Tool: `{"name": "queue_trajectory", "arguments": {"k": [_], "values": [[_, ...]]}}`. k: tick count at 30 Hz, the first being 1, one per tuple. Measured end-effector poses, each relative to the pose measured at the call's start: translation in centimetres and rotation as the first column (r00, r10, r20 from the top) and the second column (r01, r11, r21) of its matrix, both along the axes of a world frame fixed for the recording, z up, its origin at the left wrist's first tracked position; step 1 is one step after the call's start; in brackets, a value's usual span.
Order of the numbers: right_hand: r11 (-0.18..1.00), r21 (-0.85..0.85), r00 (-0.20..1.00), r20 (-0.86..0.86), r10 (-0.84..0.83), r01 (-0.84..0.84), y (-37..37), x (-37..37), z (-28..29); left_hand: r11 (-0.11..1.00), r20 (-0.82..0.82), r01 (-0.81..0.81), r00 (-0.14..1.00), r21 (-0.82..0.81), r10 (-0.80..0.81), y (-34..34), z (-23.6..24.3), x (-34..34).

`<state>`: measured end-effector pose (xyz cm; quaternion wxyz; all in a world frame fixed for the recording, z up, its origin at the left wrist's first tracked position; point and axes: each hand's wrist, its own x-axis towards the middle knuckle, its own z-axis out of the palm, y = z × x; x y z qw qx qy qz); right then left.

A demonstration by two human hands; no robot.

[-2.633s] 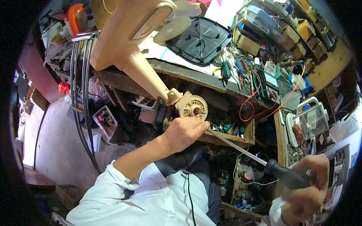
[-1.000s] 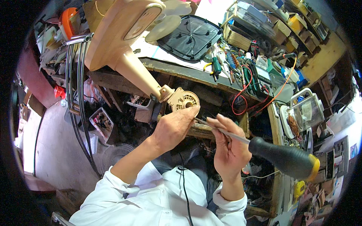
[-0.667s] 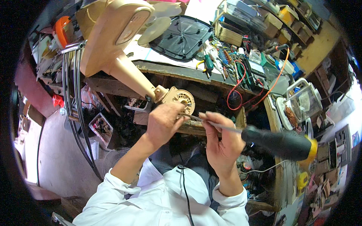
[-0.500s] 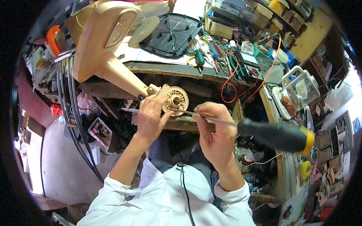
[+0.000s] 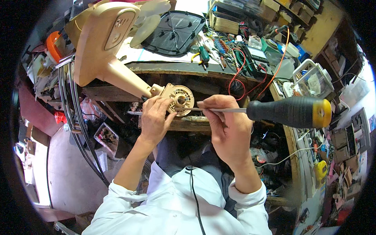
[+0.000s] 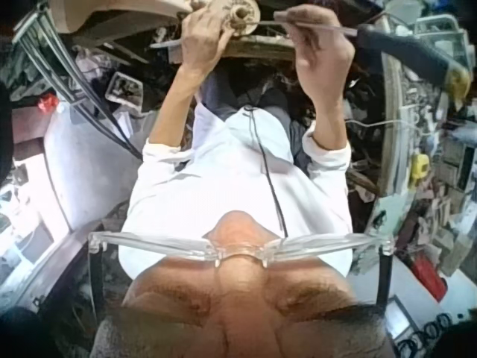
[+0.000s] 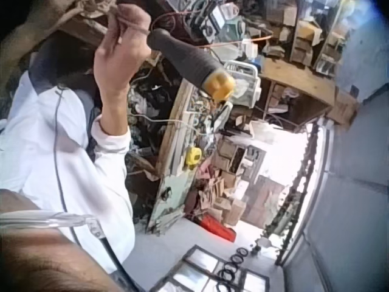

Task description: The person disassembles a beige hair dryer using a screwdriver, removes the internal fan housing, and inspects the components. The person then reassembles the hair dryer and places it on the workbench.

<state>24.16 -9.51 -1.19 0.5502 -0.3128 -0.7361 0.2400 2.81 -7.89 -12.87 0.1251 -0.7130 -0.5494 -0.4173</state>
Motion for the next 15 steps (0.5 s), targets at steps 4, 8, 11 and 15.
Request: {"name": "queue_trajectory", "arguments": {"k": [4, 8, 11, 15], "values": [[0.997, 0.070, 0.996, 0.086, -0.037, 0.031, 0.0, 0.5, 0.1, 0.999, 0.016, 0.034, 0.999, 0.000, -0.034, 0.1, -0.2, 0.9], [0.999, -0.026, 0.992, 0.120, -0.035, 0.039, -0.3, 0.9, -0.1, 1.000, 0.005, -0.013, 1.000, -0.005, 0.013, 0.0, -0.4, 0.5], [0.987, -0.140, 0.980, -0.190, 0.053, -0.080, -0.5, -0.6, 0.3, 1.000, -0.015, 0.006, 1.000, -0.001, -0.006, 0.4, -0.5, 0.6], [0.999, 0.026, 0.974, 0.224, -0.027, 0.021, -0.1, 1.0, 0.1, 1.000, -0.008, -0.026, 1.000, -0.008, 0.026, -0.1, -0.2, 0.5]]}}
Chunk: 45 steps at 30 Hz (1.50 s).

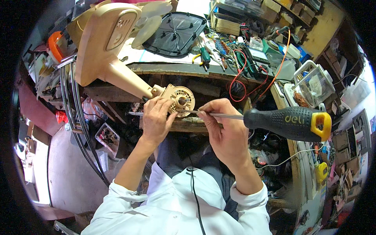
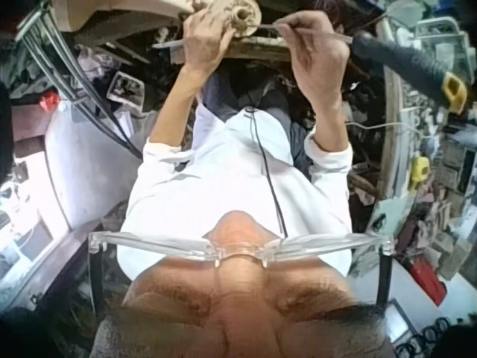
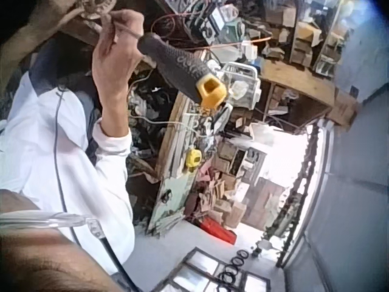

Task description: The person disassembles a beige hair dryer using a screwdriver, removes the internal fan housing, and inspects the components. The person then reassembles the hair dryer and places it on the workbench.

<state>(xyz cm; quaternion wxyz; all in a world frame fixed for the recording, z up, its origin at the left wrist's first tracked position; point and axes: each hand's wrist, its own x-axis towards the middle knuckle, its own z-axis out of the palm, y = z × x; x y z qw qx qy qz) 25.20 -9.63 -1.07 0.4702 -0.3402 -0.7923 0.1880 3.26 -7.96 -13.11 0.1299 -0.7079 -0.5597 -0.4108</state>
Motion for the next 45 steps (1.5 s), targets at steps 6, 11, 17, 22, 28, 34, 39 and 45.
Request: {"name": "queue_trajectory", "arguments": {"k": [6, 11, 17, 22, 28, 34, 39, 45], "values": [[0.992, -0.046, 0.961, -0.259, 0.099, -0.114, 0.0, 0.3, -0.2, 1.000, -0.002, 0.007, 1.000, 0.022, -0.007, 0.3, -0.3, 0.2], [0.991, -0.013, 0.947, -0.295, 0.125, -0.135, -0.4, 0.4, 0.5, 0.995, -0.012, 0.045, 0.999, 0.086, -0.044, 0.6, 0.0, 0.0], [0.993, 0.060, 0.924, -0.364, 0.118, -0.104, 0.4, 0.1, 0.4, 0.984, -0.050, -0.021, 0.998, 0.179, 0.031, 1.1, 0.8, -1.9], [0.992, 0.106, 0.931, -0.353, 0.095, -0.061, 2.3, -1.4, -1.2, 0.970, 0.844, 0.242, 0.519, 0.004, -0.133, 1.3, 1.6, -1.5], [0.987, 0.148, 0.948, -0.300, 0.106, -0.063, 3.4, -1.8, -1.7, 0.756, 0.936, 0.639, -0.334, 0.139, 0.110, 1.4, 2.4, -4.1], [0.990, 0.131, 0.947, -0.308, 0.087, -0.049, 3.3, -1.8, -1.7, 0.768, 0.973, 0.640, -0.199, 0.037, 0.119, 1.2, 3.4, -3.6], [0.989, 0.115, 0.970, -0.213, 0.115, -0.092, 3.1, -1.5, -1.6, 0.763, 0.997, 0.643, 0.071, -0.070, 0.031, 1.4, 3.6, -3.2], [0.988, 0.135, 0.981, -0.169, 0.092, -0.070, 2.6, -1.4, -1.3, 0.822, 0.946, 0.567, 0.296, -0.062, -0.133, 2.3, 3.5, -2.5]]}}
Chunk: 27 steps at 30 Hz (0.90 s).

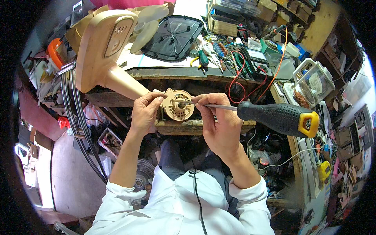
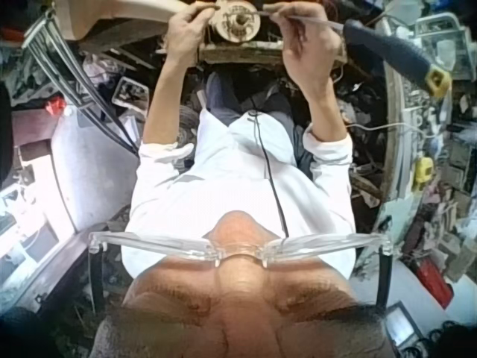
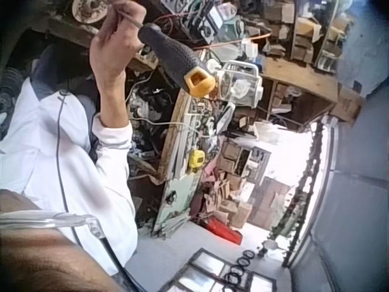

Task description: The person disassembles a beige hair dryer using a screwdriver, removes the internal fan housing, and inspects the components. The person then reassembles the hair dryer and places it on the workbench.

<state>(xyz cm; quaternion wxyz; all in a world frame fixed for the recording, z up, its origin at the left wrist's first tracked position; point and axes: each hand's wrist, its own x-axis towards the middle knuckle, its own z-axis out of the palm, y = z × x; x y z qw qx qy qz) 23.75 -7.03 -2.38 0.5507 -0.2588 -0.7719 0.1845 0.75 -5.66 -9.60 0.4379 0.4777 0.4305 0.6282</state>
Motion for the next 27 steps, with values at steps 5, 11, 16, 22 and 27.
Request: {"name": "queue_trajectory", "arguments": {"k": [5, 11, 16, 22, 27], "values": [[0.999, 0.027, 0.997, -0.080, -0.014, 0.016, 0.1, -0.6, -0.2, 0.999, -0.102, -0.020, 0.994, 0.037, 0.023, 0.2, -1.0, 0.0], [1.000, 0.015, 0.999, -0.049, 0.009, -0.008, -0.1, -0.4, -0.1, 0.996, -0.168, -0.067, 0.983, 0.059, 0.076, 0.2, -1.6, 0.1], [0.999, 0.013, 0.998, -0.058, 0.036, -0.035, -0.4, -0.6, -0.6, 0.996, -0.366, -0.022, 0.929, 0.081, 0.050, -0.2, -0.6, 0.6], [1.000, 0.013, 0.990, 0.143, -0.005, 0.004, 0.5, -0.7, 1.6, 0.891, -0.743, 0.100, 0.598, 0.442, 0.301, 1.0, 1.0, 1.3], [0.942, 0.002, 0.887, -0.338, 0.315, -0.334, -0.4, -0.2, 5.3, 0.863, -0.804, 0.175, 0.485, 0.474, 0.343, 1.5, 2.4, 1.0]]}}
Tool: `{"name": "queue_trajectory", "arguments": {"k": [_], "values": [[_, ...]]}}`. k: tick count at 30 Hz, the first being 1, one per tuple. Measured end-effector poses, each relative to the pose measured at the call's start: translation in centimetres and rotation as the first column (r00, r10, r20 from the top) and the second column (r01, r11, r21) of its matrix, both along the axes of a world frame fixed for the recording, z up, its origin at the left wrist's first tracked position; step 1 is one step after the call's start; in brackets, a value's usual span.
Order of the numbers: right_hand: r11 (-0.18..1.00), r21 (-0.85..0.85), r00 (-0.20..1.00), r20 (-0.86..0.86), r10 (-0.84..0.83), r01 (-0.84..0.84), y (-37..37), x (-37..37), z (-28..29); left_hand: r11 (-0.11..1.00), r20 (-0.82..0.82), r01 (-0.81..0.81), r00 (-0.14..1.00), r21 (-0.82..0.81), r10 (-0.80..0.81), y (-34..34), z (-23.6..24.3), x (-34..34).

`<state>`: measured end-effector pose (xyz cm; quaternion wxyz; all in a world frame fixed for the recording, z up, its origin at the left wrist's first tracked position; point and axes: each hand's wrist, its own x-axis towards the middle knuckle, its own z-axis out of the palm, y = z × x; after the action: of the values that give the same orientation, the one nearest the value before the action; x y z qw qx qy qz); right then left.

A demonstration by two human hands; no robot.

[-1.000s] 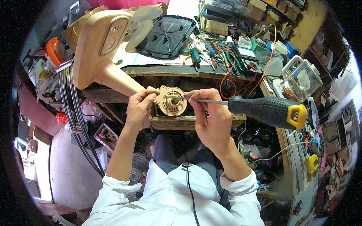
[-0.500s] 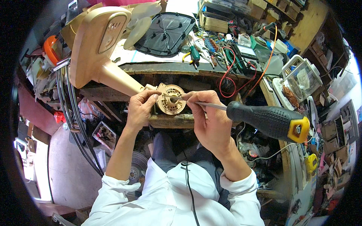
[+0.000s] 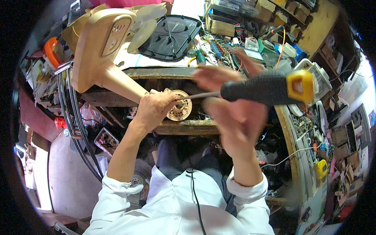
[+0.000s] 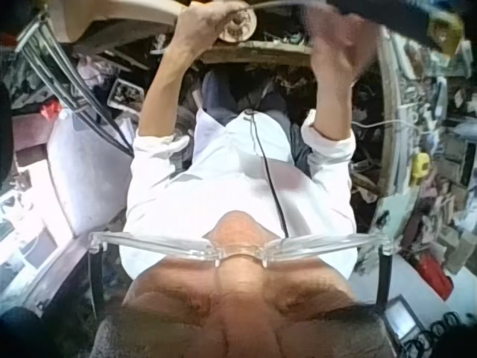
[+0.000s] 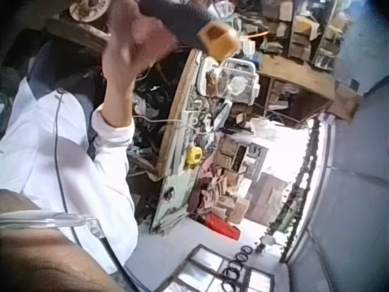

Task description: The person disassembles a beige hair dryer using a screwdriver, removes the internal fan housing, and inspects the components. The person then reassembles the hair dryer and places it on the workbench.

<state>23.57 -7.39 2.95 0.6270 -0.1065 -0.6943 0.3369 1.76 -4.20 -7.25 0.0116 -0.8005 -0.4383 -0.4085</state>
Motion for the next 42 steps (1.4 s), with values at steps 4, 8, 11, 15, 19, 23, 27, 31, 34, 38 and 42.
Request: {"name": "queue_trajectory", "arguments": {"k": [4, 8, 11, 15, 19, 23, 27, 31, 34, 38, 42], "values": [[0.960, 0.272, 0.979, -0.203, -0.003, 0.060, -2.1, 1.0, 3.6, 0.998, -0.117, -0.059, 0.991, 0.028, 0.062, 0.1, -0.4, 0.1], [0.980, 0.127, 0.969, -0.173, 0.174, -0.153, -2.9, 0.1, 4.8, 0.997, -0.059, -0.051, 0.997, 0.054, 0.054, -0.3, -0.3, -0.2], [0.869, 0.007, 0.866, 0.093, 0.492, -0.494, -0.7, 1.8, 7.7, 0.997, -0.062, -0.066, 0.996, 0.046, 0.069, 0.0, -0.3, -0.3], [0.844, -0.018, 0.798, 0.315, 0.513, -0.536, 0.9, 2.0, 10.0, 0.997, -0.042, -0.076, 0.996, 0.023, 0.077, 0.0, -0.3, -0.5], [0.761, 0.495, 0.575, 0.504, -0.644, 0.418, -1.4, 3.3, 12.8, 0.999, 0.068, -0.043, 0.997, -0.002, 0.043, 0.9, -0.8, -0.4], [0.724, 0.599, 0.226, 0.695, -0.682, 0.343, -2.8, 6.0, 16.2, 0.996, 0.165, 0.062, 0.985, -0.068, -0.050, 1.5, -0.8, -0.2], [0.675, 0.729, 0.379, 0.595, -0.709, 0.117, -1.1, 6.6, 14.8, 0.999, 0.022, -0.029, 0.999, 0.027, 0.029, 1.9, -2.2, -2.0], [0.799, 0.555, 0.244, 0.762, -0.600, 0.231, -2.8, 5.5, 15.9, 0.996, -0.061, -0.057, 0.996, 0.071, 0.062, 2.1, -3.3, -2.9], [0.812, 0.523, 0.095, 0.823, -0.561, 0.260, -3.9, 5.0, 17.2, 0.982, -0.244, -0.158, 0.953, 0.105, 0.179, 1.8, -3.6, -2.7], [0.767, 0.638, 0.227, 0.759, -0.611, -0.071, -4.4, 5.1, 17.5, 0.977, -0.206, -0.177, 0.958, 0.120, 0.199, 2.0, -4.3, -2.1], [0.773, 0.627, 0.254, 0.736, -0.628, 0.097, -4.2, 4.4, 16.1, 0.972, -0.184, -0.214, 0.956, 0.101, 0.230, 1.6, -4.7, -2.8]]}}
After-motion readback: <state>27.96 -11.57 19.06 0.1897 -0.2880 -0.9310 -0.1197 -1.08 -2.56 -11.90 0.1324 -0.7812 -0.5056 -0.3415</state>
